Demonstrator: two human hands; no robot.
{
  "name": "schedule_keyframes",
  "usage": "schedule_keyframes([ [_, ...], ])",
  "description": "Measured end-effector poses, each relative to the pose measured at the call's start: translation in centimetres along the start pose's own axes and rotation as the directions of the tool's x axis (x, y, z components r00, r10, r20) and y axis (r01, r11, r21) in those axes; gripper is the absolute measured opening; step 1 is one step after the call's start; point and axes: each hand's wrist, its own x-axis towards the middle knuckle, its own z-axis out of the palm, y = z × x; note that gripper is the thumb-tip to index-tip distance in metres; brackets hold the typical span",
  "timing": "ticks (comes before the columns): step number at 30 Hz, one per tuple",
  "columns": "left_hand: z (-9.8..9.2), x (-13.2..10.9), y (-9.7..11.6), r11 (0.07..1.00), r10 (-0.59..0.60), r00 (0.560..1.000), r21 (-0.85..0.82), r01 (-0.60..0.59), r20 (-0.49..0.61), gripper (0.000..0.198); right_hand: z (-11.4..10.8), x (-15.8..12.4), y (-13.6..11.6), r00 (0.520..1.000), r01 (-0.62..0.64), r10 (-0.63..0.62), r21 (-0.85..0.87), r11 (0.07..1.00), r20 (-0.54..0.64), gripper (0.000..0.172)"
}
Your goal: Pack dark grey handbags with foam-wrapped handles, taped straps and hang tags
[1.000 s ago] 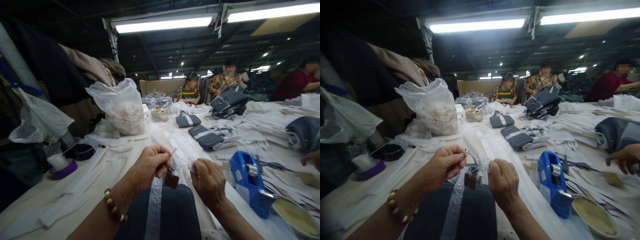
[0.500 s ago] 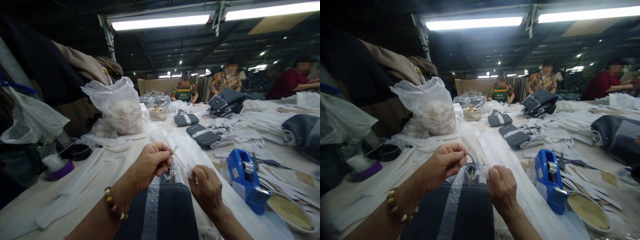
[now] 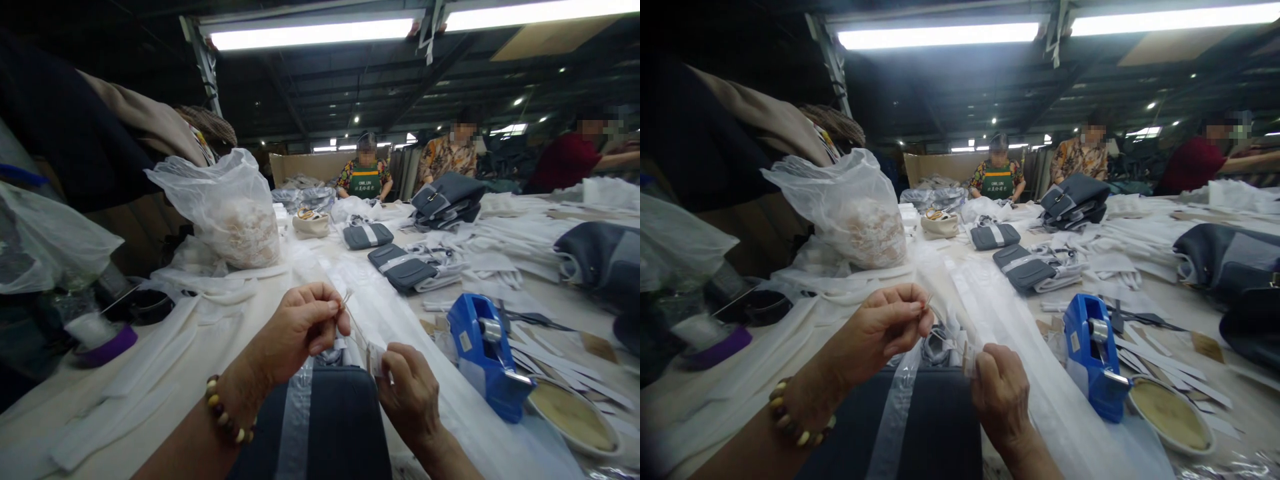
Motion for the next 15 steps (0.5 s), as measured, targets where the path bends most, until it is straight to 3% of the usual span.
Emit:
schedule_keyframes([
  [5,-0.3,0.0,-0.5,0.999,-0.039,0.999,-0.009,0.038,-0.018,0.010,-0.2,-0.4,0.8,0.999,0.037,-0.038,0.026,0.999,0.038,0.020],
  [9,-0.3,0.2,-1.0,0.999,-0.047,0.999,-0.015,0.047,-0.006,0.010,-0.2,-1.1,1.1,0.992,-0.001,-0.006,0.058,0.998,0.123,0.021],
  [15,-0.5,0.5,-1.3,0.999,-0.045,0.999,-0.007,0.044,-0.024,0.011,-0.8,-1.3,0.8,0.987,-0.040,0.029,0.070,0.997,0.157,0.012],
])
